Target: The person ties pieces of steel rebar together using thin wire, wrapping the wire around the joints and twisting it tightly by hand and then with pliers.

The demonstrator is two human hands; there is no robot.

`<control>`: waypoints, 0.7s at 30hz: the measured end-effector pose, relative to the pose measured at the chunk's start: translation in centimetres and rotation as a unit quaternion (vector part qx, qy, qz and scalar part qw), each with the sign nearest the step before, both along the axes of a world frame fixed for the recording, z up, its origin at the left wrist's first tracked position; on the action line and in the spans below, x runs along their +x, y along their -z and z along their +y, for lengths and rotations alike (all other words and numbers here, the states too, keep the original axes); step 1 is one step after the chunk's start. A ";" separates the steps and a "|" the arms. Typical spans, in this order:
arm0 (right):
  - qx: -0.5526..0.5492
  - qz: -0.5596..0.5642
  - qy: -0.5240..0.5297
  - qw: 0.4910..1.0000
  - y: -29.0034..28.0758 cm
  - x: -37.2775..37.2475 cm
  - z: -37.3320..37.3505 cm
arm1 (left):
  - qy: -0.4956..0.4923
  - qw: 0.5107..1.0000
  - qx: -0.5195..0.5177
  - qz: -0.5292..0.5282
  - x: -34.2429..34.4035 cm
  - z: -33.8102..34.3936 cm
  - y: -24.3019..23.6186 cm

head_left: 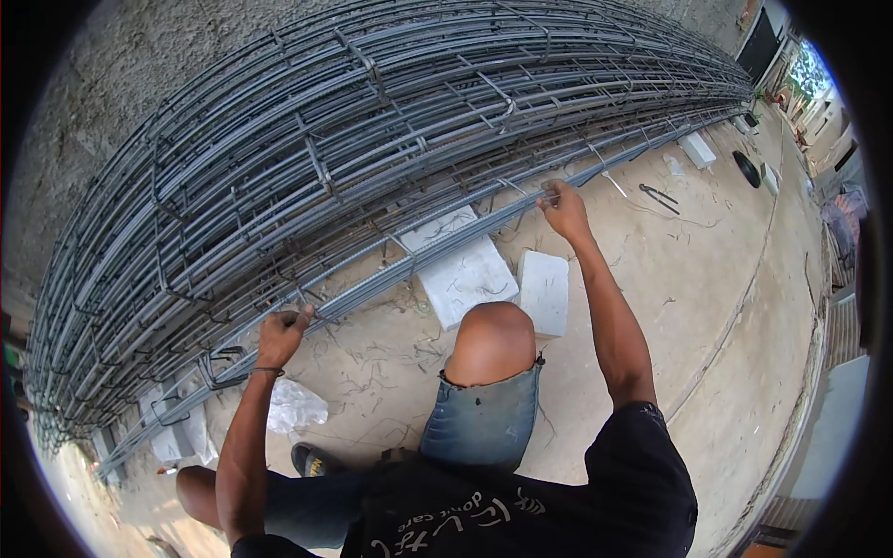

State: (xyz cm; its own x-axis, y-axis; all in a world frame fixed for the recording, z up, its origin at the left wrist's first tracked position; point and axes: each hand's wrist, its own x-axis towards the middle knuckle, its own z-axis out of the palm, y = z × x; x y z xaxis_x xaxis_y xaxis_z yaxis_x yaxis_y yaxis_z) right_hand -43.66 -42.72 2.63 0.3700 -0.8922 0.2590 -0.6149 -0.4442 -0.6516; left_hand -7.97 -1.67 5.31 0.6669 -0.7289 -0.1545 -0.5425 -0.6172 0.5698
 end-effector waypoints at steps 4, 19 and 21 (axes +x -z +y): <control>-0.028 0.137 -0.079 0.987 -1.0 1.4 -0.4 | -0.002 1.000 -0.014 0.008 0.2 0.1 -0.2; 0.160 0.269 -0.256 0.914 -3.6 3.1 -5.5 | -0.033 0.996 0.053 0.056 0.7 0.0 -1.0; 0.178 0.258 -0.258 0.914 -2.9 2.5 -5.7 | -0.022 0.997 0.059 0.054 0.0 -0.1 -1.8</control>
State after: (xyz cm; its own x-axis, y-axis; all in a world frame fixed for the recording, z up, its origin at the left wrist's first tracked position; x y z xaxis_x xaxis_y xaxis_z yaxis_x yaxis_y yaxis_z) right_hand -41.14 -48.40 5.51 0.7559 -0.5587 -0.3413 -0.6500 -0.5781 -0.4933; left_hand -7.92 -1.76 7.14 0.6725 -0.6719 -0.3103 -0.4535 -0.7054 0.5448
